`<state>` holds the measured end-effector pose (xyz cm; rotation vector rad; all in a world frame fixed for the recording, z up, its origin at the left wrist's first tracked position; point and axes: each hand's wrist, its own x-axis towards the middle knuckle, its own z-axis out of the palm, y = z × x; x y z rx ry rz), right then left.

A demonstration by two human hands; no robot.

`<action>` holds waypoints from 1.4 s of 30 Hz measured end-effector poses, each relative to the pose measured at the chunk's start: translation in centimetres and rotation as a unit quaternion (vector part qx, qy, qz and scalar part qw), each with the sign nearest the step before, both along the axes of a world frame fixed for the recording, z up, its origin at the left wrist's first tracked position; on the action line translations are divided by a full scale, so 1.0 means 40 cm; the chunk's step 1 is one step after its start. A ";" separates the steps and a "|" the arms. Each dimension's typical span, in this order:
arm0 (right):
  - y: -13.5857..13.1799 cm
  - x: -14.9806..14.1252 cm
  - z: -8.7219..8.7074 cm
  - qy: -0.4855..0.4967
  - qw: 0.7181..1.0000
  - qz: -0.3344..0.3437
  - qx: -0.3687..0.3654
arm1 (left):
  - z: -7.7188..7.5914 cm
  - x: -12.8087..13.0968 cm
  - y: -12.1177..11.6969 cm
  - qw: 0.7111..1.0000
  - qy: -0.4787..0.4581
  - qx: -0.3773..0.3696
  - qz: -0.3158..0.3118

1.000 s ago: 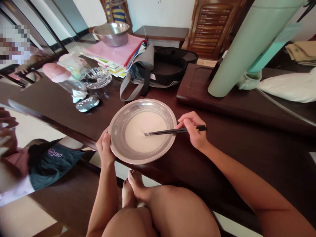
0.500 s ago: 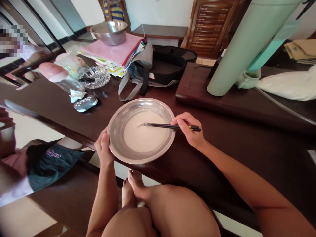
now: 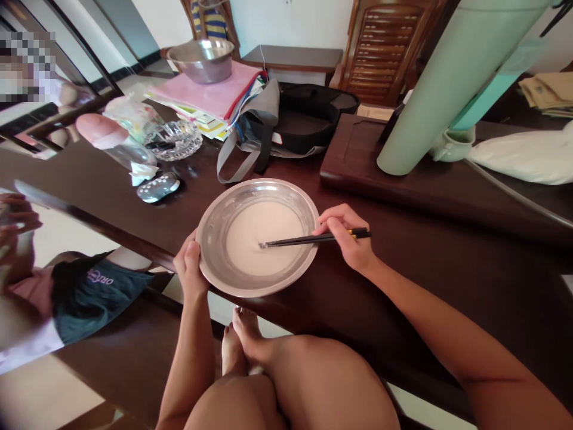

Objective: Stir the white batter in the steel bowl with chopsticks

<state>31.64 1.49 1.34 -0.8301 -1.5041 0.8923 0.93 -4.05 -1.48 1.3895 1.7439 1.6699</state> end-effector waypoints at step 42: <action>0.001 -0.005 -0.002 -0.032 0.999 0.016 0.040 | -0.010 -0.005 0.001 1.000 -0.001 0.020 -0.013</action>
